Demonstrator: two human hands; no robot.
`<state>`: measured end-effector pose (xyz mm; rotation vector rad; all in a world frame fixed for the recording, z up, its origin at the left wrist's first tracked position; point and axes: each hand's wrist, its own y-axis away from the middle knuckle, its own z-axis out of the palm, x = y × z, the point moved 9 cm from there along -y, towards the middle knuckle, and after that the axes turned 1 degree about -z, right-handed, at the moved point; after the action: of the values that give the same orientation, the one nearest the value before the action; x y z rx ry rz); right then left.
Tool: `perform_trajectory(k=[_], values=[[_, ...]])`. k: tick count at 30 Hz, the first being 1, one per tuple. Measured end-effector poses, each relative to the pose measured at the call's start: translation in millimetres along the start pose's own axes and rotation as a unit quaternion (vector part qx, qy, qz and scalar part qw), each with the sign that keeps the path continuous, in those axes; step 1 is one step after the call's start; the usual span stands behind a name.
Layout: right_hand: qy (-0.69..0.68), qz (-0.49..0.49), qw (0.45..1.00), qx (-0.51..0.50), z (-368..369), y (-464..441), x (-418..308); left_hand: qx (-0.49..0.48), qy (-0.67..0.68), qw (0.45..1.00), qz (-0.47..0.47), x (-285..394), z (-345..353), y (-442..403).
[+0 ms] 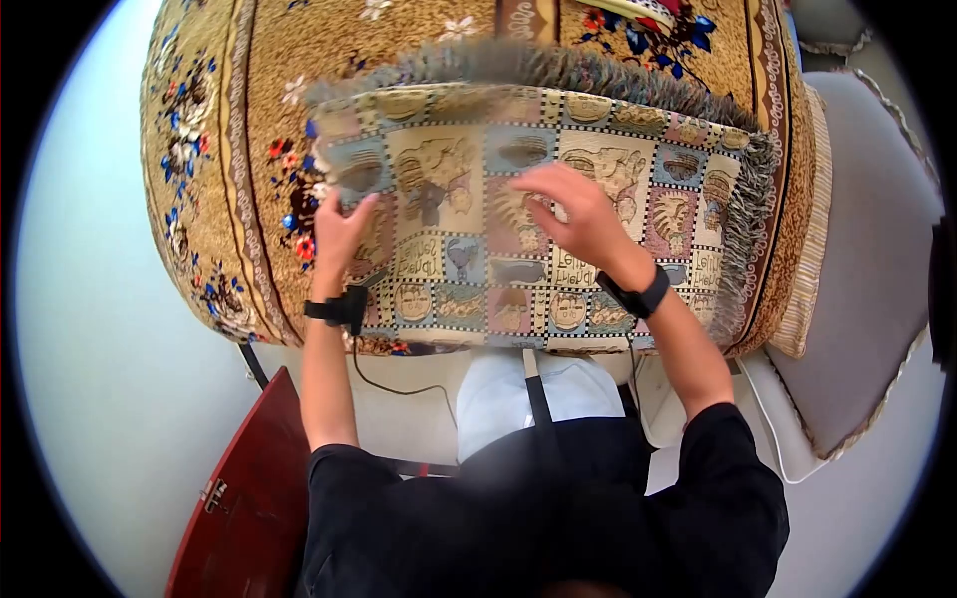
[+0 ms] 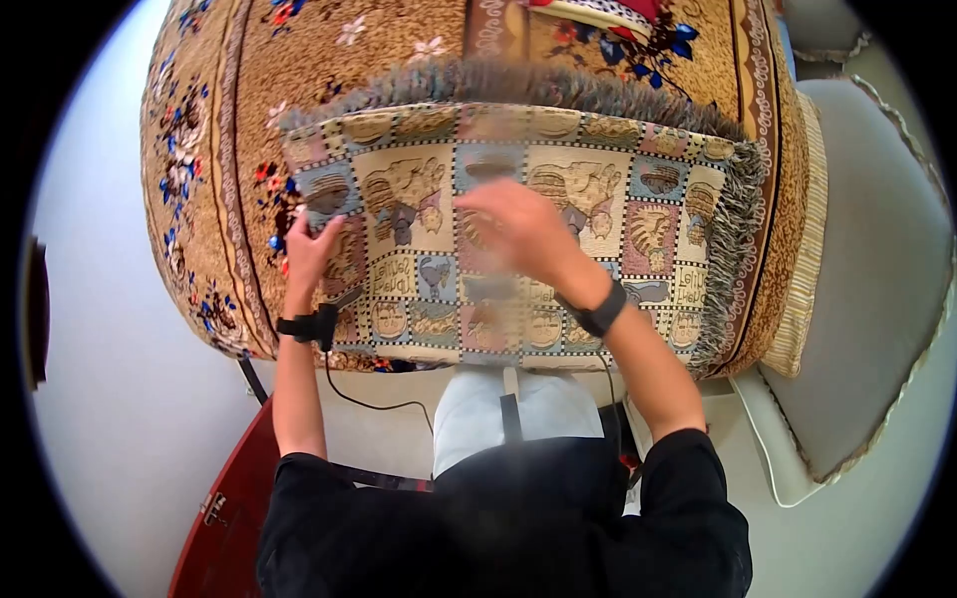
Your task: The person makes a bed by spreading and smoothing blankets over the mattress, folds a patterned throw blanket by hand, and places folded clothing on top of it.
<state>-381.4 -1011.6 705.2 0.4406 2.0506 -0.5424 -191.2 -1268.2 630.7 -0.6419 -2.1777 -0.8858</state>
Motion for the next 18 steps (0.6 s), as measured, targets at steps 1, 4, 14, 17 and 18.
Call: perform_trajectory(k=[1, 4, 14, 17, 18], values=[[-0.001, -0.032, 0.999, -0.035, 15.4, -22.2, -24.6, 0.007, -0.036, 0.999, 0.027, 14.2, 4.2, 12.0], [0.148, -0.24, 0.957, -0.066, 60.2, -63.6, -85.8, 0.051, -0.13, 0.972, 0.187, 70.4, 24.0, 53.1], [0.4, -0.271, 0.803, -0.35, 73.8, -25.1, -77.0, 0.065, -0.113, 0.959, 0.251, 66.6, 64.7, 140.9], [0.352, -0.286, 0.844, -0.286, 37.1, -11.0, -94.2, 0.066, -0.178, 0.958, 0.216, 12.2, 37.6, 160.2], [0.337, -0.288, 0.858, -0.261, 24.5, -8.4, -107.0, 0.049, -0.183, 0.964, 0.186, 4.4, 25.4, 167.9]])
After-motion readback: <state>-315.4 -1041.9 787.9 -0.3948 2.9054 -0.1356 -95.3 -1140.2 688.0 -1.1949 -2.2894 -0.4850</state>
